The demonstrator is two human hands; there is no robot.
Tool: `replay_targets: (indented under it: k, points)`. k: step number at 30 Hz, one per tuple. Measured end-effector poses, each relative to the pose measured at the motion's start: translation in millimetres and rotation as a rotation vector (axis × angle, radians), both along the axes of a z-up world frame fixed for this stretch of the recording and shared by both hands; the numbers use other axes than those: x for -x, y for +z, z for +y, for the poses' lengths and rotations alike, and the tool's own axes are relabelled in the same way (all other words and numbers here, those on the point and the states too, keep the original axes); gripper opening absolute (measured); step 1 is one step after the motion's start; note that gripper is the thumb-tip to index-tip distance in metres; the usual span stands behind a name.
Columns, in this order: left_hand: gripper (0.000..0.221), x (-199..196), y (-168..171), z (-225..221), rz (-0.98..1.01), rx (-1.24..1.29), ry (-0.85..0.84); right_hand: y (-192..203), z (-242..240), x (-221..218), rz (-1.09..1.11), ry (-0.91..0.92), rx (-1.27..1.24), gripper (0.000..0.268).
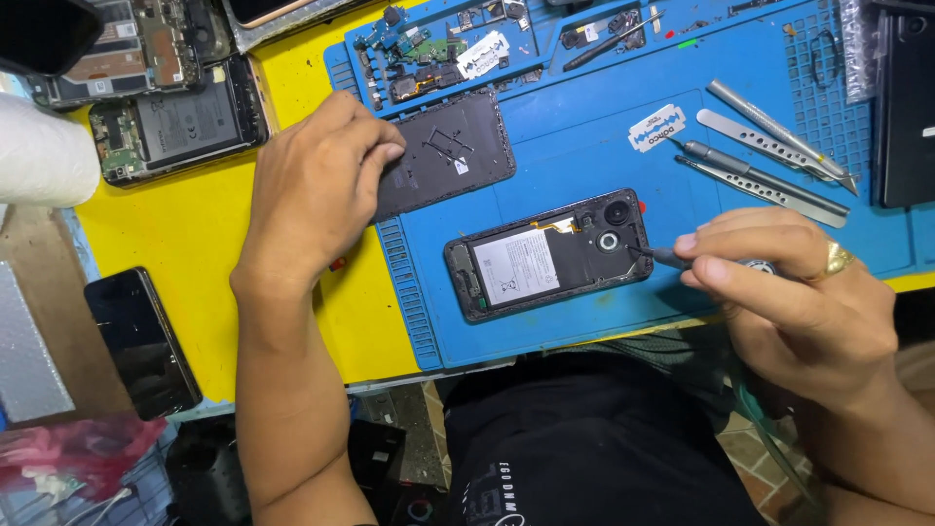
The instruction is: The person disassembles a smartphone on a blue mat, using a screwdriver to remove screws and a pry tool to separate the back cover. They then use tweezers to carefully remove small internal components and place them on the mat. Finally, they apply glue to the back cover.
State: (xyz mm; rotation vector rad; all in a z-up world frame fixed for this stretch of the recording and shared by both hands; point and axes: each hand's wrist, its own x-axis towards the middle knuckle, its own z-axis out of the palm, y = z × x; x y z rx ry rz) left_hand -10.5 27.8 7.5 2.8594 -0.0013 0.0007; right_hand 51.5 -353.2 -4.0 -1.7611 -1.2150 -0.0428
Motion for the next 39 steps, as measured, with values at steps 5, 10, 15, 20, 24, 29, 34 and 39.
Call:
replay_targets:
  k: [5, 10, 15, 20, 24, 29, 34, 39]
  points:
    - [0.017, -3, 9, -3, 0.133, 0.123, 0.072, -4, -1, -1, -0.014, -0.008, -0.011, 0.036]
    - [0.016, -4, 4, -6, 0.173, 0.192, 0.052, -4, -1, 0, -0.017, -0.013, -0.014, 0.034]
    - [0.022, -5, -3, -2, 0.033, 0.080, -0.013, -3, -2, 0, -0.018, -0.008, -0.011, 0.033]
    - [0.017, -1, 4, 3, -0.061, 0.098, -0.054, -4, -7, -2, -0.012, 0.023, 0.010, 0.036]
    - [0.009, 3, 2, 13, -0.087, 0.124, -0.030, -1, -7, -2, -0.023, 0.018, 0.039, 0.035]
    - [0.014, 5, 2, 15, -0.094, 0.096, -0.029, -3, -6, -1, -0.037, 0.004, 0.019, 0.035]
    - [0.012, 4, -5, 17, -0.106, 0.000, -0.056, -2, -5, -1, -0.036, 0.006, 0.013, 0.031]
    - [0.006, 2, -3, 10, -0.016, 0.005, -0.010, -3, -7, -1, -0.031, 0.018, 0.030, 0.037]
